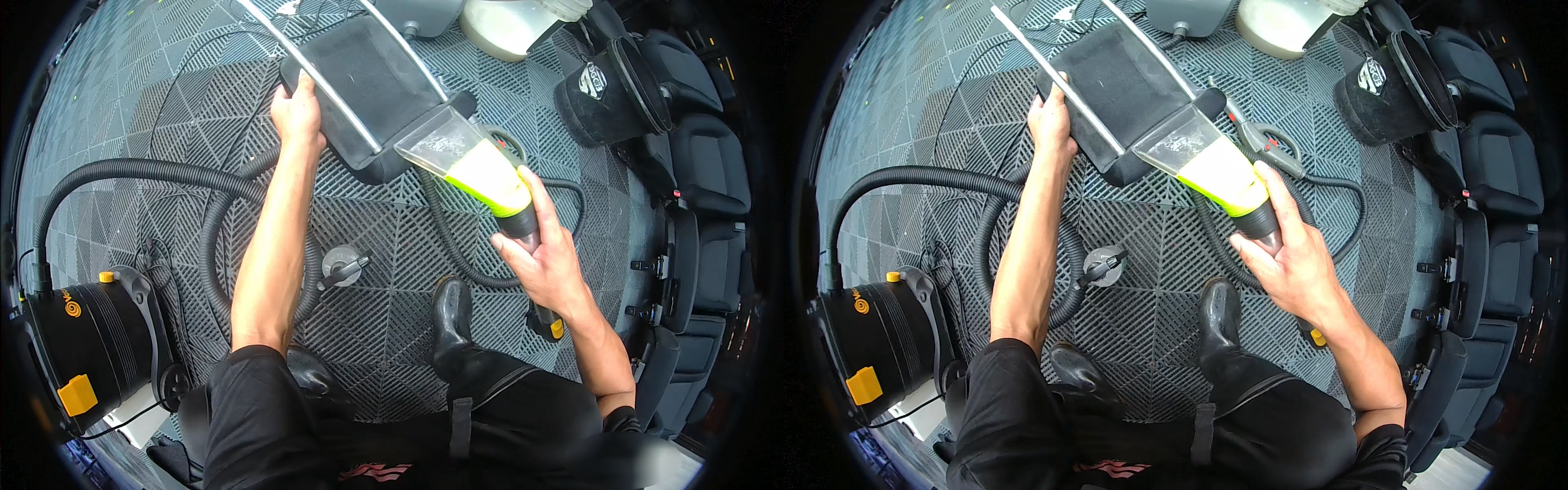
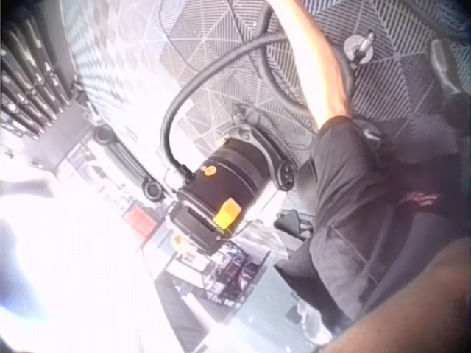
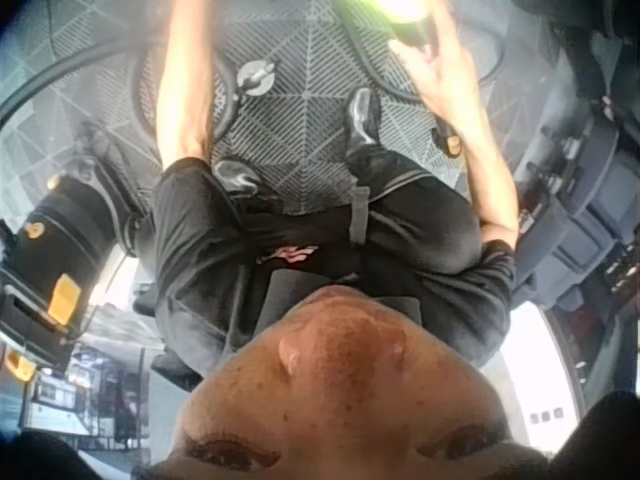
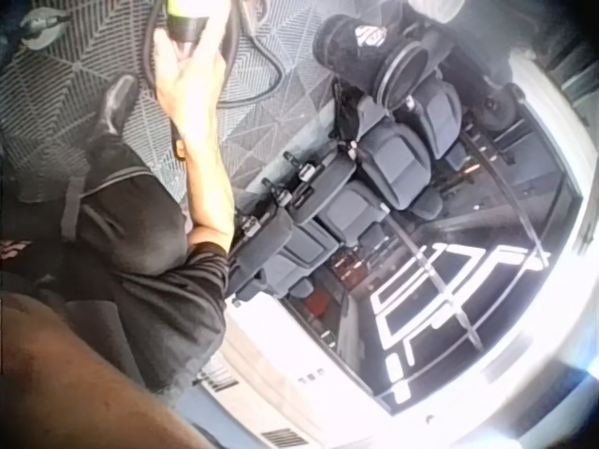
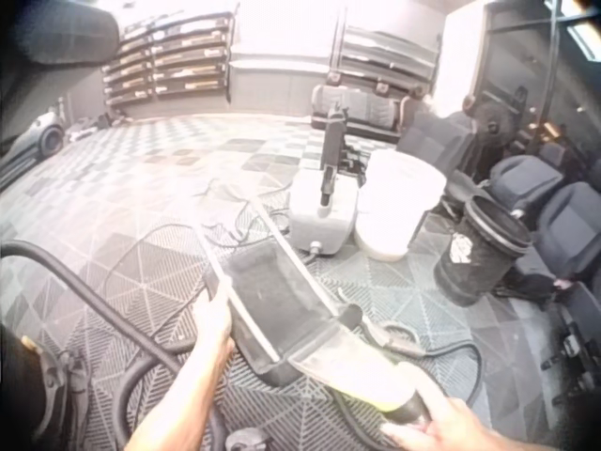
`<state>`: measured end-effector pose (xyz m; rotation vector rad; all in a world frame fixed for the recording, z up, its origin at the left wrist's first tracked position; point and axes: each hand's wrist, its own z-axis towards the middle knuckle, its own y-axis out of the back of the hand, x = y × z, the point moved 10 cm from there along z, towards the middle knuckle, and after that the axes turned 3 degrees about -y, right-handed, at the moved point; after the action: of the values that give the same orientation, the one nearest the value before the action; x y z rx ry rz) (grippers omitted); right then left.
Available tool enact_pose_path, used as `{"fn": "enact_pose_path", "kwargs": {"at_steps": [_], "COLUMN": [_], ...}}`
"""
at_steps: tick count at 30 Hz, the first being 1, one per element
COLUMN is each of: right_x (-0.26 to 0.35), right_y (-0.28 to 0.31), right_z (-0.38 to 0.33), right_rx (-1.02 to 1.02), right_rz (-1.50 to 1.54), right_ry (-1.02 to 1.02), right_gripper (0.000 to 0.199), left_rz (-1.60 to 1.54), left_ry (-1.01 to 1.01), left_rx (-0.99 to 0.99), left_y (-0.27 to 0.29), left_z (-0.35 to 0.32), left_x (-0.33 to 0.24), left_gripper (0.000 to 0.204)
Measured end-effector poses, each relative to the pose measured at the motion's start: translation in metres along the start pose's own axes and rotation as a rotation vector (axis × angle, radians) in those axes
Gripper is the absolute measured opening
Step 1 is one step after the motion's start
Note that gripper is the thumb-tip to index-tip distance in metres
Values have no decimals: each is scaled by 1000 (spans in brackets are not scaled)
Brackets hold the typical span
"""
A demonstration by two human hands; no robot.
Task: The person cleans a car headrest by first spraying it with a cleaning solution from a bottle and then using a handheld vacuum extractor tool to scrub and suck moisture from the fabric surfaces on all sides.
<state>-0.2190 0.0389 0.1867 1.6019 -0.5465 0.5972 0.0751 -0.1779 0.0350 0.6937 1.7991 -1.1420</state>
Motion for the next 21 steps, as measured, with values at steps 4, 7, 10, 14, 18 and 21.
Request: {"fn": "enact_pose_path", "kwargs": {"at_steps": [4,7,10,14,18,21], "right_x": [8,25,28,30,-3,-17], "right_y": [2,-11,8,34,43,39], "right_z": [6,12,13,-1,-13,-14], "right_rx": [8,106,41,-67,-150,-137], "right_rz": [76,67,90,-18,9,46], "right_ry": [41,76,60,192,102,14], "right_gripper": [87,88,88,88,88,88], "left_rz": [-352,-265,-252,-143,-295,-385], "left_ry": [344,345,280,238,297,318], "left_rx": [363,393,372,394,323,284], "left_y": [-25,-35,-42,-38,-30,-18], "left_z": [-20,-52,-56,-41,-26,-21], "left_x": [34,53,60,55,48,43], "left_gripper": [36,27,16,21,35,33]}}
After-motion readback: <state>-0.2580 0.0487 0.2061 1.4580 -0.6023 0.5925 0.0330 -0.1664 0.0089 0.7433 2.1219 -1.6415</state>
